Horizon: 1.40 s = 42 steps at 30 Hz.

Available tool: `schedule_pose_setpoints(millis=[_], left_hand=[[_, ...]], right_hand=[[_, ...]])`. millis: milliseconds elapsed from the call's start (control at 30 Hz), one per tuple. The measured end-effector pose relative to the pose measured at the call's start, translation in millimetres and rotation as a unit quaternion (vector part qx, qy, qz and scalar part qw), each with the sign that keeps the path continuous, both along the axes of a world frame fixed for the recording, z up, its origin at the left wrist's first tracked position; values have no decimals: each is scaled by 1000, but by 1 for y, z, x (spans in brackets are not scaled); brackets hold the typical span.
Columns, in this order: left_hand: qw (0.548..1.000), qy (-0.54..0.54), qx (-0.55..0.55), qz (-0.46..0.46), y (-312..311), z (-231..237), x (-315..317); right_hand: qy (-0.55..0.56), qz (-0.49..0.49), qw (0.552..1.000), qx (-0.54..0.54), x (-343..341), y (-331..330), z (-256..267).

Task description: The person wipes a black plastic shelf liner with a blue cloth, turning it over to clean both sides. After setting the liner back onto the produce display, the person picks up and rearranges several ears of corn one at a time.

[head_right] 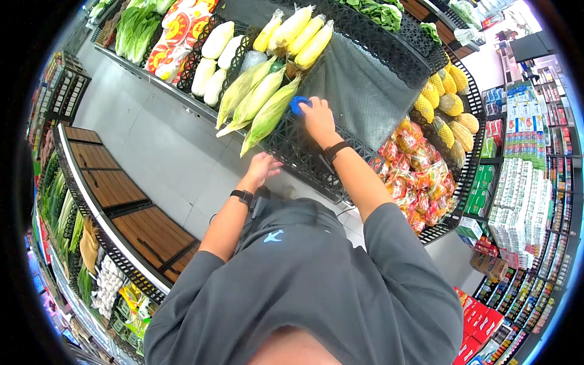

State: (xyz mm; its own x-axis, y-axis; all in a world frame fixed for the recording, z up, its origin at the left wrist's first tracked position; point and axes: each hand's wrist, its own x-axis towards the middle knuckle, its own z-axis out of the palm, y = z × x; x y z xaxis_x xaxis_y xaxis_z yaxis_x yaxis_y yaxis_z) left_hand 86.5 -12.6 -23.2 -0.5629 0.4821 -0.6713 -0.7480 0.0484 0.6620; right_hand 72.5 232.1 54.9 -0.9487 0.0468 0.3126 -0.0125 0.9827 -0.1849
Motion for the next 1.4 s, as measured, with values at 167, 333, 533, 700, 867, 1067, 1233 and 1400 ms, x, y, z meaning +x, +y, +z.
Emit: schedule_pose_setpoints(millis=[167, 333, 533, 700, 867, 1067, 1233, 1400], left_hand=[[1000, -11, 22, -13, -8, -13, -7], [998, 6, 67, -17, -15, -15, -1], [983, -104, 125, 80, -16, -13, -8], [995, -52, 28, 86, -14, -15, -18], [996, -82, 20, 42, -19, -21, -30], [999, 9, -47, -16, -13, -23, -20], [990, 38, -106, -81, -7, -12, -10], [983, 62, -118, -123, -5, 0, -13]], right_hand=[[-32, 142, 989, -39, 41, -59, -33], [-80, 246, 964, -56, 58, -76, -33], [11, 121, 992, -46, 66, -65, -13], [32, 125, 990, -62, 85, -94, -49], [2, 162, 984, -70, 117, -74, -45], [3, 47, 995, -84, 177, -44, -29], [-3, 16, 996, -85, 204, -38, -38], [39, 107, 990, -79, 148, -58, -43]])
